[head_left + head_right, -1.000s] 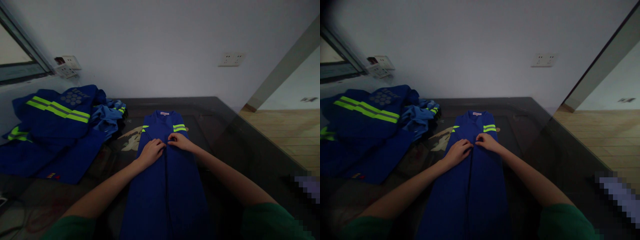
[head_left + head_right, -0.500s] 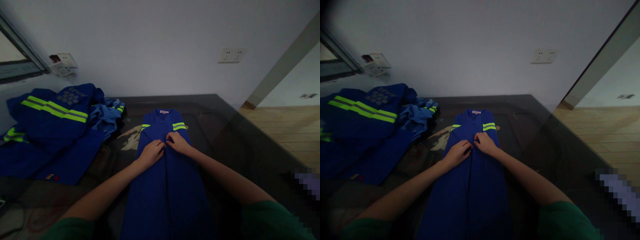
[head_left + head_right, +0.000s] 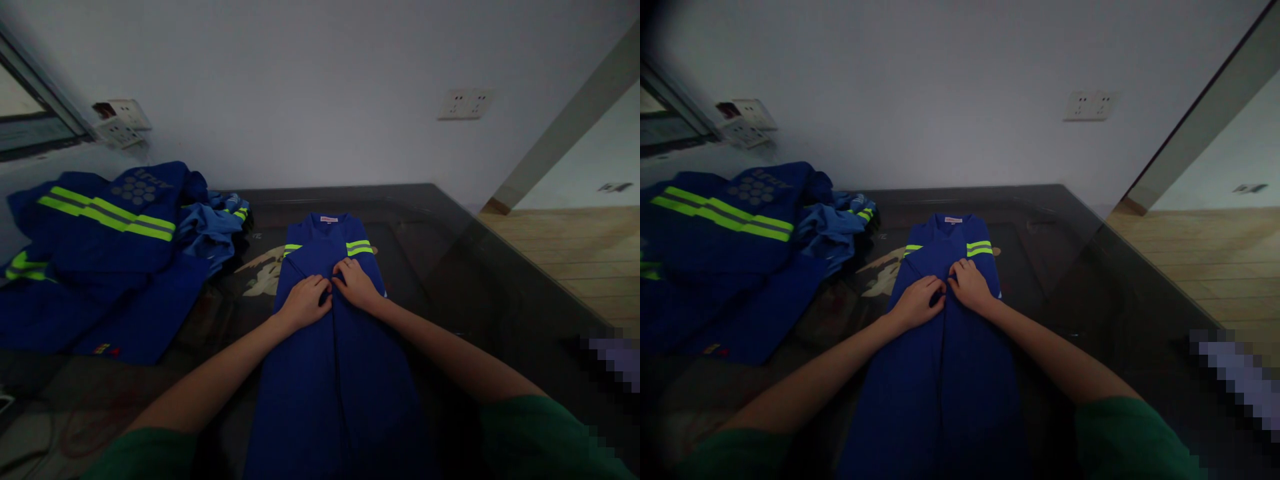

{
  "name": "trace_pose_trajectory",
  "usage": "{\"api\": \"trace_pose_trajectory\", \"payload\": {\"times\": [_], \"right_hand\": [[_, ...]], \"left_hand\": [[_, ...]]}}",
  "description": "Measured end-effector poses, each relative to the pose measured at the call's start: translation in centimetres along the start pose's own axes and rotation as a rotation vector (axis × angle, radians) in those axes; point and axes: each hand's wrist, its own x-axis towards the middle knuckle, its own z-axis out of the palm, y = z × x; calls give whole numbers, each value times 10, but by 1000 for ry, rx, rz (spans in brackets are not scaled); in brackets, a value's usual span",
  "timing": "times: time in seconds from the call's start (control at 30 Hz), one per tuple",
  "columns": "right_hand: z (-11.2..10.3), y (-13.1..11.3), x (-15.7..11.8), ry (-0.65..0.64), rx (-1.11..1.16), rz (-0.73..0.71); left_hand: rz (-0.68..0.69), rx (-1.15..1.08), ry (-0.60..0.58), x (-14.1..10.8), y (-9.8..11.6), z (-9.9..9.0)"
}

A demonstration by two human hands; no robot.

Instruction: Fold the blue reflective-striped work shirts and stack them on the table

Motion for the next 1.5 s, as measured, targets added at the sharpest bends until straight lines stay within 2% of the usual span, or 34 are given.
{"api": "trace_pose_trajectory", "payload": {"times": [0.17, 0.33, 0.53, 0.67, 0.77, 0.93, 1.1, 1.17, 1.3, 1.4, 1.5], "right_hand": [[2, -4, -2, 14, -37, -7], [1, 6, 2, 29, 161, 41], [-18, 34, 20, -161, 352, 31], [-28, 54, 31, -53, 200, 6], [-28, 69, 36, 19, 62, 36], [-21, 85, 33, 17, -59, 72], [-21, 81, 36, -6, -47, 57], [-23, 78, 44, -39, 6, -17], [-33, 82, 63, -213, 165, -183], [-41, 89, 70, -293, 301, -221], [-46, 94, 71, -382, 332, -246]], "left_hand": [[-2, 35, -6, -1, 1, -1], [51, 20, 57, -2, 6, -1], [98, 12, 62, -3, 5, 9], [85, 32, 50, -2, 5, 10], [73, 42, 43, 0, 6, 7], [94, 47, 41, 1, 5, 6], [145, 39, 6, 2, 2, 8], [142, 35, 4, 3, 2, 10], [135, 21, 32, 2, 1, 11], [131, -8, 53, 2, 0, 10], [123, -25, 51, 2, 0, 10]]}}
